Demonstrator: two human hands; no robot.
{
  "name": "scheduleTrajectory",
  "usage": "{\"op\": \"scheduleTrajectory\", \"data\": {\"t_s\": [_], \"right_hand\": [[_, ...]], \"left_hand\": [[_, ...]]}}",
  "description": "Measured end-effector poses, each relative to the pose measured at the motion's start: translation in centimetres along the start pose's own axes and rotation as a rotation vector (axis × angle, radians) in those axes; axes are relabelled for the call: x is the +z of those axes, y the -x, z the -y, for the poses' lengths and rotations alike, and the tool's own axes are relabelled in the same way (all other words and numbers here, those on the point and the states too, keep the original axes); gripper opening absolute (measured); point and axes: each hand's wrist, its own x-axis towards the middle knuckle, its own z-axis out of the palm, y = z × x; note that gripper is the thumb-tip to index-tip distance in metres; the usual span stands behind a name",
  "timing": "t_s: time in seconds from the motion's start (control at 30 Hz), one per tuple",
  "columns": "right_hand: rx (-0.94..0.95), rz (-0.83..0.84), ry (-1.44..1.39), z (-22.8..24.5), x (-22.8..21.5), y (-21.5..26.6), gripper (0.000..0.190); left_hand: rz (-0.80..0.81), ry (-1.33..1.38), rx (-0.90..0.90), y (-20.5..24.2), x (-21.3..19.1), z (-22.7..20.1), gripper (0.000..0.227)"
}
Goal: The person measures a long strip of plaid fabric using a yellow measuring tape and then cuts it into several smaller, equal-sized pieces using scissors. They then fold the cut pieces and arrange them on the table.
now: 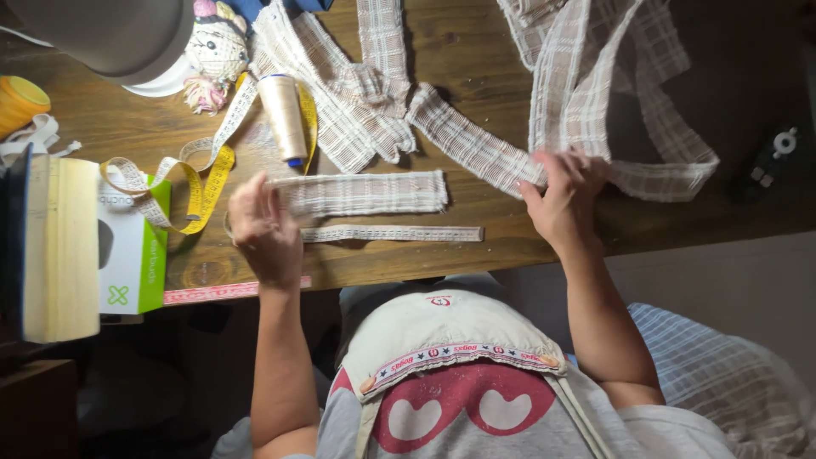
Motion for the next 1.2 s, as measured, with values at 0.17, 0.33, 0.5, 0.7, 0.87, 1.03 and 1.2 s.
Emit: {"op": "scheduleTrajectory", "data": {"t_s": [0.17,0.33,0.5,0.7,0.87,1.03,1.2], "right_hand": [[-0.152,0.136,-0.272,0.8,-2.4,-2.3,0.021],[-0.238,0.244,-0.368,2.5,-7.6,-3.2,0.013],[-0.085,0.272,-0.379,-0.1,-11.1,-2.4,0.018],[0.184,0.571,-0.352,-1.7,-12.5,-3.1,0.012],[0.204,0.778,0.112,-2.8,-5.0,-2.0,0.03],[-0.09,0.344,0.183,3.0,-3.4,-1.1,0.041],[-0.269,0.302,-0.078,5.6,2.2,2.4,0.056]], "left_hand": [[0.274,-0.026,0.165,0.2,3.6,-8.0,0.055],[0.916,0.171,0.44,-1.3,8.3,-18.2,0.078],[0.688,0.248,0.781,-2.2,13.3,-13.9,0.04],[1.154,0.548,0.299,-6.0,8.1,-12.7,0.018],[0.956,0.47,-0.069,-2.1,8.6,-9.2,0.029],[0.815,0.071,0.198,-2.1,6.0,-6.4,0.059],[0.852,-0.042,0.316,-1.6,6.9,-2.7,0.054]]}}
